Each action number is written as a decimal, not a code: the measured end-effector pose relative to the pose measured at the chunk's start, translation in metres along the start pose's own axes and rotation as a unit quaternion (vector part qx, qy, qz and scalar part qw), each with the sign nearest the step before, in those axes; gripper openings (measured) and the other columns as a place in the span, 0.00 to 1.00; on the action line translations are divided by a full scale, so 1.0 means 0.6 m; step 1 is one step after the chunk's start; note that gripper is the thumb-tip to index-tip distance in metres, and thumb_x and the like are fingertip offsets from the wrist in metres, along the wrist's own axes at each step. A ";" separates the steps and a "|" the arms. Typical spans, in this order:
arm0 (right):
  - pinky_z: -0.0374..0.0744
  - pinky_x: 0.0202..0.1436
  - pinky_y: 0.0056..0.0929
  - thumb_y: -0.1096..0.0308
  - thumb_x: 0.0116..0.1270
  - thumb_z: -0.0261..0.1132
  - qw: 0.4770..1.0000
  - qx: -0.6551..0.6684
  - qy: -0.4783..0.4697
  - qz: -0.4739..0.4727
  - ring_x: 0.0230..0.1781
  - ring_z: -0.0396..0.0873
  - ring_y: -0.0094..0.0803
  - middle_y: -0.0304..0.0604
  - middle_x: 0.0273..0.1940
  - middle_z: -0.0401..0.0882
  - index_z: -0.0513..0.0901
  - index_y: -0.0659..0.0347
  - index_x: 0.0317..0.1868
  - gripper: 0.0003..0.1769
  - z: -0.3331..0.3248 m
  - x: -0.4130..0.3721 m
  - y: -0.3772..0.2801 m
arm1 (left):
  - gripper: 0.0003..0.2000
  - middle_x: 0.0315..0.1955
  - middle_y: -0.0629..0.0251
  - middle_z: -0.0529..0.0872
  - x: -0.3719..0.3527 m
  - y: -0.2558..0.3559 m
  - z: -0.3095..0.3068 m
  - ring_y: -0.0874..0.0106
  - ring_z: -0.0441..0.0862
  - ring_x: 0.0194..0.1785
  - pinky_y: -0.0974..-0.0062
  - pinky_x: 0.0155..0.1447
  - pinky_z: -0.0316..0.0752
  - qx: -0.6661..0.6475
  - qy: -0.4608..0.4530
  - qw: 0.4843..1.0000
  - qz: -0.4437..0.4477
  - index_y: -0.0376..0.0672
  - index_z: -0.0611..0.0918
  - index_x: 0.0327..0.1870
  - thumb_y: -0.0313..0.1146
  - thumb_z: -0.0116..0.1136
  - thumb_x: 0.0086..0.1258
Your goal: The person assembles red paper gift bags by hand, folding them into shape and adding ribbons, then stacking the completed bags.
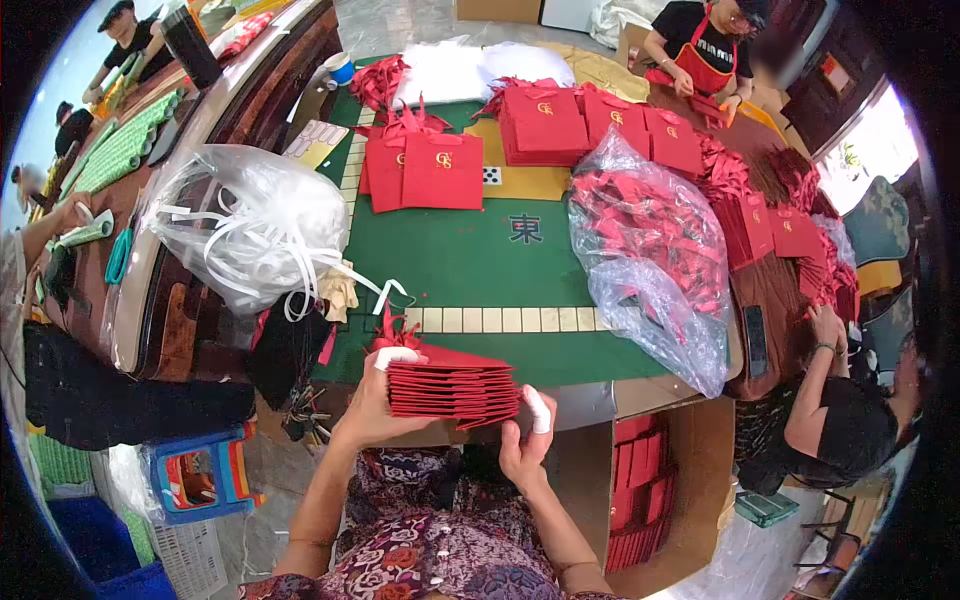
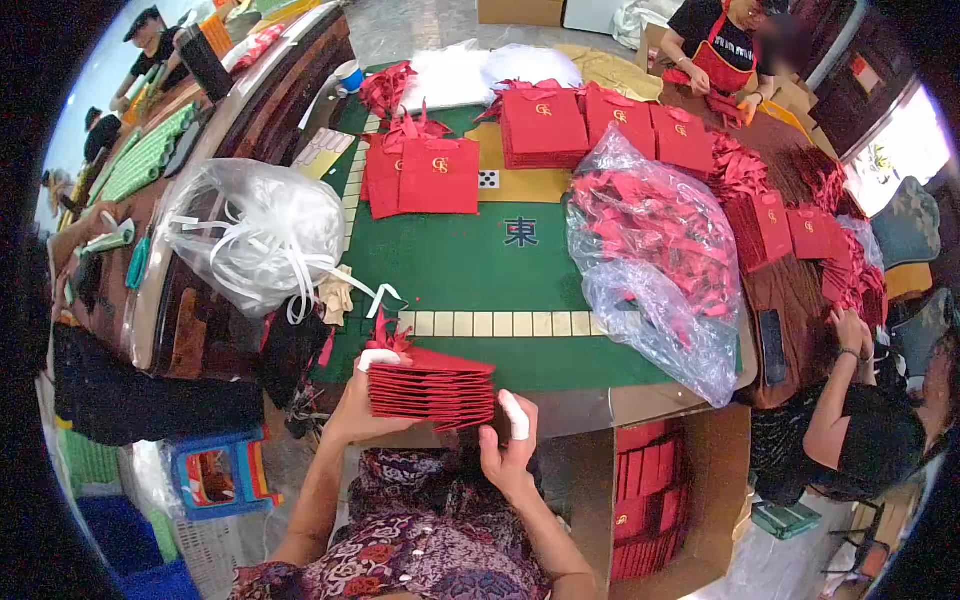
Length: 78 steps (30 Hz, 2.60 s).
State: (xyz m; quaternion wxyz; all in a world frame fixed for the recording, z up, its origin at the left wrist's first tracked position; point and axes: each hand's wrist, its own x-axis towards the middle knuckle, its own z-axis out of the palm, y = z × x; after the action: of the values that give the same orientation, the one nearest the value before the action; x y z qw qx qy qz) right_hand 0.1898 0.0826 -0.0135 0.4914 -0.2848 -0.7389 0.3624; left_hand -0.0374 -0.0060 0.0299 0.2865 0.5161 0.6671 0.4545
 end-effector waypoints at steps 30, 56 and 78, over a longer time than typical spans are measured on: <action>0.62 0.74 0.43 0.53 0.76 0.51 0.982 0.158 -0.095 0.032 0.70 0.66 0.47 0.58 0.69 0.67 0.61 0.67 0.72 0.33 0.034 0.078 0.010 | 0.42 0.53 0.55 0.77 0.010 0.020 -0.014 0.53 0.72 0.61 0.60 0.67 0.65 0.088 0.021 0.993 0.081 0.43 0.69 0.63 0.39 0.81 0.44; 0.80 0.48 0.37 0.61 0.63 0.71 0.975 -0.187 -0.092 0.075 0.41 0.84 0.40 0.49 0.40 0.85 0.78 0.67 0.55 0.24 0.271 0.473 0.299 | 0.39 0.54 0.57 0.77 0.006 -0.003 -0.013 0.57 0.72 0.61 0.61 0.69 0.60 0.049 -0.006 0.997 0.066 0.45 0.72 0.60 0.48 0.79 0.47; 0.76 0.54 0.44 0.47 0.59 0.73 0.949 -0.279 -0.114 0.093 0.49 0.77 0.51 0.56 0.48 0.78 0.80 0.66 0.51 0.32 0.341 0.450 0.273 | 0.40 0.55 0.58 0.76 0.010 0.005 -0.019 0.57 0.73 0.61 0.61 0.68 0.61 0.054 -0.013 0.996 0.069 0.44 0.72 0.61 0.41 0.81 0.44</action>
State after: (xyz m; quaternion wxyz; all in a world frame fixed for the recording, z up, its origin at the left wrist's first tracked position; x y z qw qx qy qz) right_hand -0.0864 0.3341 -0.0588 0.2686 -0.4346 -0.8321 0.2158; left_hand -0.0475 -0.0037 0.0379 0.2346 0.5817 0.6495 0.4298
